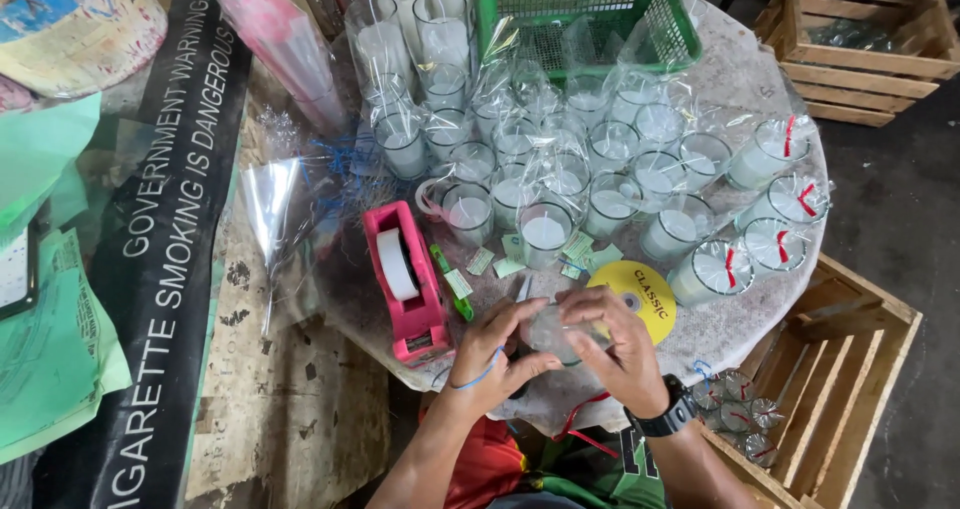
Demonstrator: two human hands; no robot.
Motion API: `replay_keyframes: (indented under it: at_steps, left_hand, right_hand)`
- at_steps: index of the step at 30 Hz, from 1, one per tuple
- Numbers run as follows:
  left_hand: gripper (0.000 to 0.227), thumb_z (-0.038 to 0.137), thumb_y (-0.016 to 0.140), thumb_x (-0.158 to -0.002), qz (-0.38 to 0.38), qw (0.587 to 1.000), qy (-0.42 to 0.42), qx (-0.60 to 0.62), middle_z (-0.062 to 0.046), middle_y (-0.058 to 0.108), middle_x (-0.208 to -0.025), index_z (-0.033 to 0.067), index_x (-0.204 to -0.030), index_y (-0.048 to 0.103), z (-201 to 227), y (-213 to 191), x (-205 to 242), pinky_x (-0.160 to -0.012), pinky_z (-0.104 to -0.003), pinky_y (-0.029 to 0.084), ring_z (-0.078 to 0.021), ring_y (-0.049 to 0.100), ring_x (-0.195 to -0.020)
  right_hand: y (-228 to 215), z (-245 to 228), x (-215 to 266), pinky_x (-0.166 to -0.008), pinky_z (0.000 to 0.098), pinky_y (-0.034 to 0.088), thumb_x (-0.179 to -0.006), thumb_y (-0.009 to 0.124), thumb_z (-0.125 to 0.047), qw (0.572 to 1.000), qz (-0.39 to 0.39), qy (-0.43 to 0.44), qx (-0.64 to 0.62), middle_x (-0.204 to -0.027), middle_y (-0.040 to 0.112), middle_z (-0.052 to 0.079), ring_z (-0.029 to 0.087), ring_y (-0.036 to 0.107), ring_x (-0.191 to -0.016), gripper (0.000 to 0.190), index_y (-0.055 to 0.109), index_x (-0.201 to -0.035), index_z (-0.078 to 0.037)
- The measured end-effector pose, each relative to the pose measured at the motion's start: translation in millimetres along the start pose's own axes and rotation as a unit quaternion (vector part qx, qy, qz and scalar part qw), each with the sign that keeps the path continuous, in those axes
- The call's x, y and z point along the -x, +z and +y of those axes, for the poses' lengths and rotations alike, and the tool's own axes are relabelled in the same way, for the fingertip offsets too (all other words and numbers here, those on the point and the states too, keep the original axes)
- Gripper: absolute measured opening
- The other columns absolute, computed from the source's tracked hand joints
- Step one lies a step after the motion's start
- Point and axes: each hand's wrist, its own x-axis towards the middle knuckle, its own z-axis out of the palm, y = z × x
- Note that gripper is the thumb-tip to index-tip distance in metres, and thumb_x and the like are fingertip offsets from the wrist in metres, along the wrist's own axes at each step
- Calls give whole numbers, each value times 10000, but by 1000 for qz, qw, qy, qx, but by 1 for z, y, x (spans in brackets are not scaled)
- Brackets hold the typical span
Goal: Tying decorative blue strings around the rims of glass candle holders using scissors.
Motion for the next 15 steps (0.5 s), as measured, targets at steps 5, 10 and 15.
replay_keyframes:
  at_steps: [5, 10, 15]
  left_hand:
    - [539, 288, 678, -701, 7, 999, 28, 15, -118, 562, -1000, 52, -1134, 461, 0, 1, -4, -827, -319, 479, -243, 579, -941]
    - [255, 231, 673, -740, 22, 999, 37, 11, -32, 511, -787, 74, -902, 554, -1, 9, -5, -512, -262, 417, -133, 454, -542]
    - [175, -103, 591, -696, -9, 996, 0, 88, -53, 498, -748, 37, -783, 533, 8, 3, -9, -563, -242, 421, -149, 515, -652]
  right_hand:
    - [15, -9, 0, -749, 290, 451, -895, 400, -164, 998, 58, -9, 4, -909, 546, 60, 168, 553, -851, 113, 494, -892, -100]
    - [24, -8, 4, -785, 347, 479, -926, 334, -220, 993, 117, -2, 12, -950, 477, 98, 230, 579, -906, 194, 475, -906, -89]
    - [24, -1, 8, -789, 335, 522, -942, 291, -195, 992, 110, -61, 29, -1038, 409, 107, 242, 592, -925, 217, 484, -949, -95]
